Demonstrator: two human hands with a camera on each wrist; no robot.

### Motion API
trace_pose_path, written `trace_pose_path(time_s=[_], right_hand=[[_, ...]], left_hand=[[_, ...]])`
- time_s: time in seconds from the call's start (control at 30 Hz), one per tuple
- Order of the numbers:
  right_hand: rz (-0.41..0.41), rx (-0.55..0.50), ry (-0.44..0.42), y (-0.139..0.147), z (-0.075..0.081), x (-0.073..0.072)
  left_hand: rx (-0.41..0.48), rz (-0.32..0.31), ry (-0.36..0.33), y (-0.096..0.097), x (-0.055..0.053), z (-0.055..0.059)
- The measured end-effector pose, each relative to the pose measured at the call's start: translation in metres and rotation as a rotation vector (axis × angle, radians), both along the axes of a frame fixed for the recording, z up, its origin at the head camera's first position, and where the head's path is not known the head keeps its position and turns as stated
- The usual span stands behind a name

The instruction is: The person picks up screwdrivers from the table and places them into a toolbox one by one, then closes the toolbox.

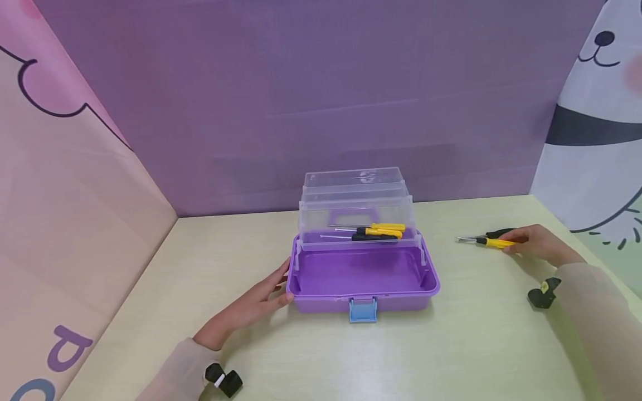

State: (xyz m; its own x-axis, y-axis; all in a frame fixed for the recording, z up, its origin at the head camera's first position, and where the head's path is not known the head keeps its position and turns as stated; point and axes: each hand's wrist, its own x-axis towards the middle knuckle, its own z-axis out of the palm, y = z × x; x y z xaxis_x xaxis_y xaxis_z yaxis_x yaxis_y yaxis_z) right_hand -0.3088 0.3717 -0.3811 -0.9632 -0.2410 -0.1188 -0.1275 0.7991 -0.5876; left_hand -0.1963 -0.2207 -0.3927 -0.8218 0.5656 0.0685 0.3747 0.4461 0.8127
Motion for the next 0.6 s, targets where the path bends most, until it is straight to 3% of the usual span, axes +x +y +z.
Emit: trace_pose_path(time_s=[0.17, 0.6], right_hand=[[-0.005, -0.019, -0.011, -0.002, 0.002, 0.001], [0.002, -0.086, 0.091, -0.012, 0.010, 0.009]], left_hand=[[0.005, -0.006, 0.002, 0.000, 0.001, 0.000], [0.012, 0.005, -0.012, 0.001, 0.001, 0.001]])
